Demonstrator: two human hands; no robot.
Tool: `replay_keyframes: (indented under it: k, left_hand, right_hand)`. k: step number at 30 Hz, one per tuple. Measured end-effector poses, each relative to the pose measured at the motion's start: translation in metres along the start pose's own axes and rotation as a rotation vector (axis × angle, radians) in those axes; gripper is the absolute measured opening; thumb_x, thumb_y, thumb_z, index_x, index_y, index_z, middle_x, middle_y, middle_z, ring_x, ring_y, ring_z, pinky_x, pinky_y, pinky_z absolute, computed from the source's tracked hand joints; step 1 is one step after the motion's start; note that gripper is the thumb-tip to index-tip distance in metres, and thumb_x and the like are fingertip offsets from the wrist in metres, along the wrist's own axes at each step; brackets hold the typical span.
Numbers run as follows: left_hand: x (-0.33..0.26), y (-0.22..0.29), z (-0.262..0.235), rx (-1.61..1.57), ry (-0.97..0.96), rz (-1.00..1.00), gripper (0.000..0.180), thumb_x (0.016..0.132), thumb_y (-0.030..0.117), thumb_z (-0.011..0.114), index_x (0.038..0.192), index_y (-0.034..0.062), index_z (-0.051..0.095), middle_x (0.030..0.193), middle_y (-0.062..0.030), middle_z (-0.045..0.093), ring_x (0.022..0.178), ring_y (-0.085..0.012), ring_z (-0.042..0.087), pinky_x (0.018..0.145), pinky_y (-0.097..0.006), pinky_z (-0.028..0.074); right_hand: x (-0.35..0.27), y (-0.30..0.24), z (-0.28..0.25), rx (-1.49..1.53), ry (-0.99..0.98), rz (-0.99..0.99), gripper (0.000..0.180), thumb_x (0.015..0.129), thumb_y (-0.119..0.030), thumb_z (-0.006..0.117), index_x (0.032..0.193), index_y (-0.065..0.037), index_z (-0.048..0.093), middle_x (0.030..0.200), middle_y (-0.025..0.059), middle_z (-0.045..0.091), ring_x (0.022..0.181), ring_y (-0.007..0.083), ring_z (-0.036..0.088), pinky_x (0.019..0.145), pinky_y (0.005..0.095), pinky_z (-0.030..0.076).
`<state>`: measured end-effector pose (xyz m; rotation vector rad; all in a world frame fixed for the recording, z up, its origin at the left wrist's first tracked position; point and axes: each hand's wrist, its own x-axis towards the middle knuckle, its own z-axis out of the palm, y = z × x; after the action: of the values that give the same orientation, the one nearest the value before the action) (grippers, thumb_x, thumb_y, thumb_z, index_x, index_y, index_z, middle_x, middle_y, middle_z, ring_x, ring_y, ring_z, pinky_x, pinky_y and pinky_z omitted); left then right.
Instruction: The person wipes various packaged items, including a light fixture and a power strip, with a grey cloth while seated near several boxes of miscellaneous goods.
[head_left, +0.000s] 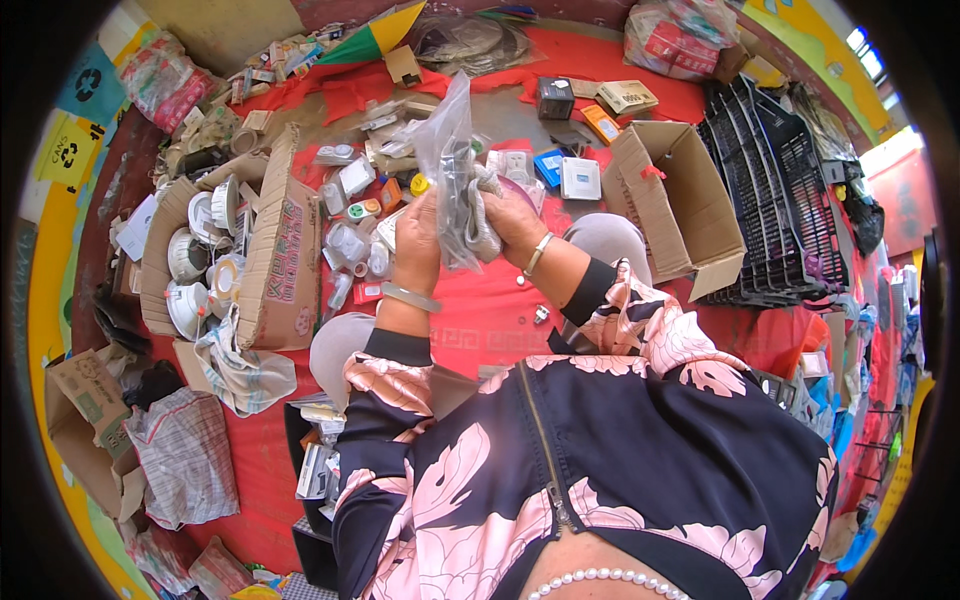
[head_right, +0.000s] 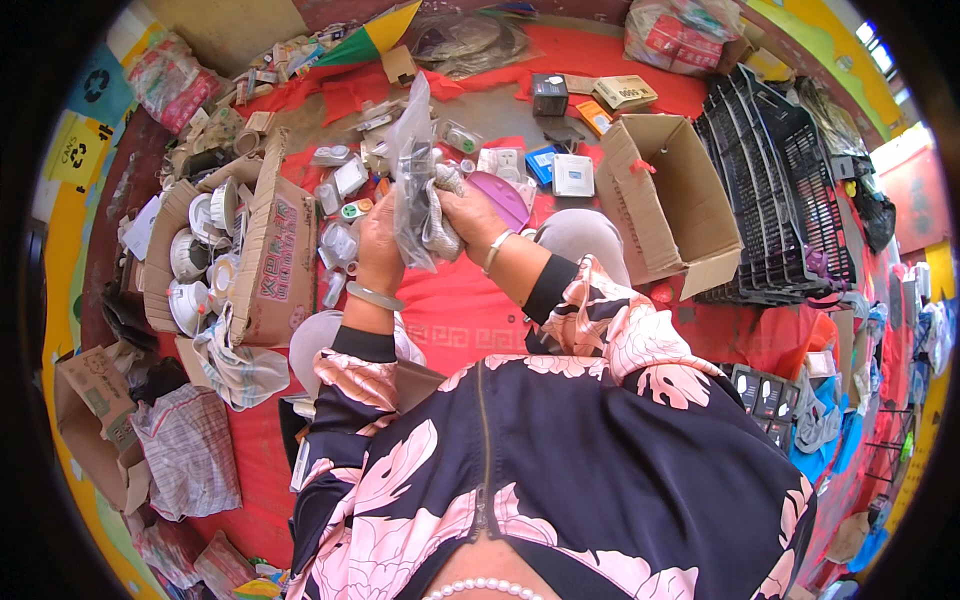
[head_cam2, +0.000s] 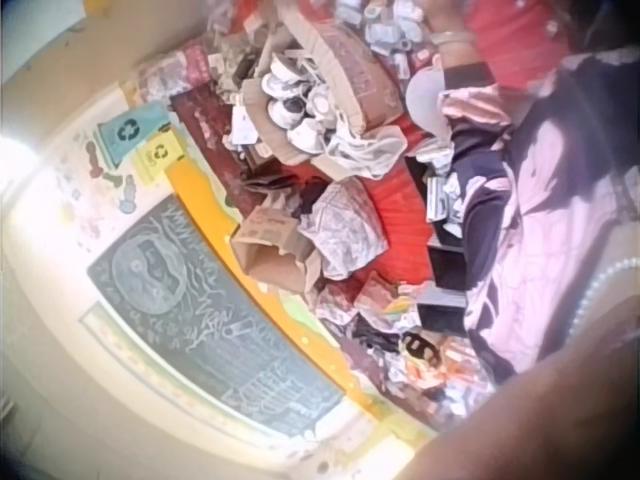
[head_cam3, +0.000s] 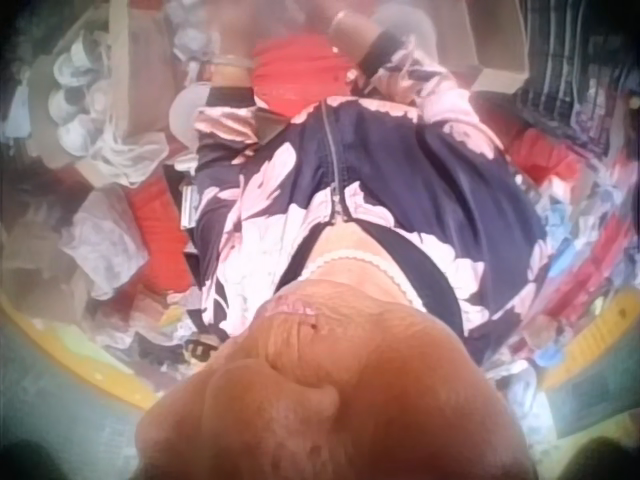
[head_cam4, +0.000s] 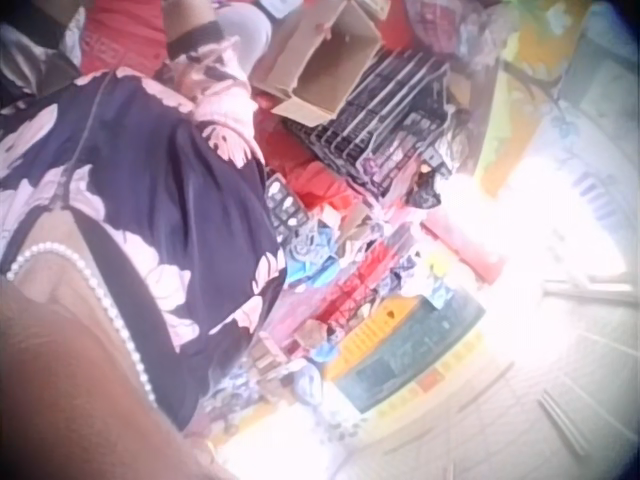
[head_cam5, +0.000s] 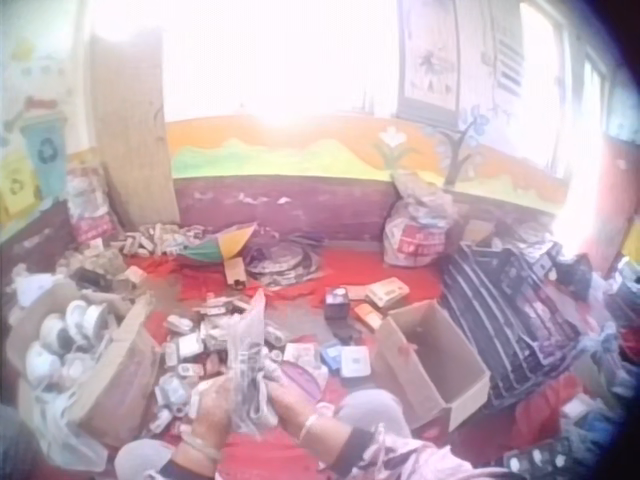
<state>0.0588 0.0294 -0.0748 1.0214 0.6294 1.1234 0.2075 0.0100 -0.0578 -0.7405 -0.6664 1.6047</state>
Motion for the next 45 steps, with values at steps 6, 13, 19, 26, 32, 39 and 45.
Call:
replay_keyframes:
  k: [6, 13, 19, 26, 32, 39, 45]
  left_hand:
    - [-0.005, 0.021, 0.028, -0.430, -0.008, -0.170, 0.038, 0.090, 0.025, 0.057, 0.120, 0.0025, 0.051, 0.115, -0.0072, 0.058, 0.101, -0.0194, 0.058, 0.088, -0.034, 0.047]
    - [-0.002, 0.022, -0.004, -0.527, 0.146, -0.107, 0.035, 0.090, 0.017, 0.057, 0.119, -0.0005, 0.052, 0.116, -0.0101, 0.058, 0.103, -0.0222, 0.058, 0.089, -0.036, 0.047]
    - [-0.007, 0.036, 0.010, -0.623, 0.077, -0.053, 0.038, 0.093, 0.021, 0.051, 0.126, 0.0013, 0.046, 0.119, -0.0115, 0.056, 0.109, -0.0259, 0.055, 0.095, -0.041, 0.044]
    - [-0.016, 0.050, 0.023, -0.691, -0.043, -0.118, 0.038, 0.093, 0.018, 0.049, 0.127, 0.0018, 0.045, 0.121, -0.0123, 0.055, 0.110, -0.0266, 0.055, 0.095, -0.043, 0.044]
    - [-0.006, 0.029, 0.015, -0.336, 0.067, 0.046, 0.038, 0.090, 0.015, 0.054, 0.125, 0.0005, 0.047, 0.118, -0.0102, 0.056, 0.104, -0.0214, 0.058, 0.089, -0.034, 0.049]
    - [0.005, 0.004, -0.041, -0.716, -0.148, -0.007, 0.038, 0.096, 0.025, 0.038, 0.122, -0.0006, 0.048, 0.117, -0.0134, 0.056, 0.104, -0.0250, 0.058, 0.090, -0.036, 0.049]
    - [-0.002, 0.053, -0.018, -0.662, 0.337, 0.055, 0.040, 0.094, 0.028, 0.049, 0.124, 0.0012, 0.049, 0.119, -0.0113, 0.058, 0.106, -0.0280, 0.057, 0.095, -0.043, 0.043]
  right_hand:
    - [0.014, 0.001, -0.018, -1.268, 0.138, -0.677, 0.024, 0.087, -0.013, 0.058, 0.109, -0.004, 0.060, 0.097, 0.0019, 0.062, 0.087, 0.0110, 0.057, 0.076, 0.0253, 0.046]
    - [-0.004, -0.075, -0.005, -0.176, 0.221, -0.246, 0.025, 0.088, -0.004, 0.054, 0.113, -0.002, 0.057, 0.104, 0.0048, 0.062, 0.093, 0.0136, 0.059, 0.083, 0.0276, 0.049]
    - [0.006, -0.123, -0.024, -0.264, 0.274, -0.597, 0.024, 0.089, -0.014, 0.059, 0.111, -0.005, 0.058, 0.100, 0.0021, 0.062, 0.087, 0.0109, 0.058, 0.077, 0.0246, 0.047]
    - [-0.001, -0.130, 0.010, -0.541, 0.132, -0.741, 0.031, 0.086, -0.022, 0.065, 0.112, -0.007, 0.058, 0.098, 0.0009, 0.062, 0.088, 0.0093, 0.056, 0.078, 0.0243, 0.046]
    - [-0.002, -0.091, 0.045, -1.373, -0.009, -0.848, 0.046, 0.076, -0.025, 0.070, 0.118, -0.012, 0.055, 0.114, 0.0105, 0.059, 0.106, 0.0248, 0.057, 0.088, 0.0360, 0.045]
    - [-0.036, -0.013, 0.046, -1.947, -0.476, -0.954, 0.064, 0.070, -0.028, 0.069, 0.128, -0.013, 0.047, 0.137, 0.0111, 0.042, 0.131, 0.0278, 0.035, 0.105, 0.0419, 0.029]
    - [-0.062, -0.015, 0.010, -1.772, -0.764, -0.435, 0.046, 0.069, -0.016, 0.064, 0.114, -0.009, 0.056, 0.122, 0.0101, 0.055, 0.114, 0.0240, 0.052, 0.094, 0.0423, 0.040]
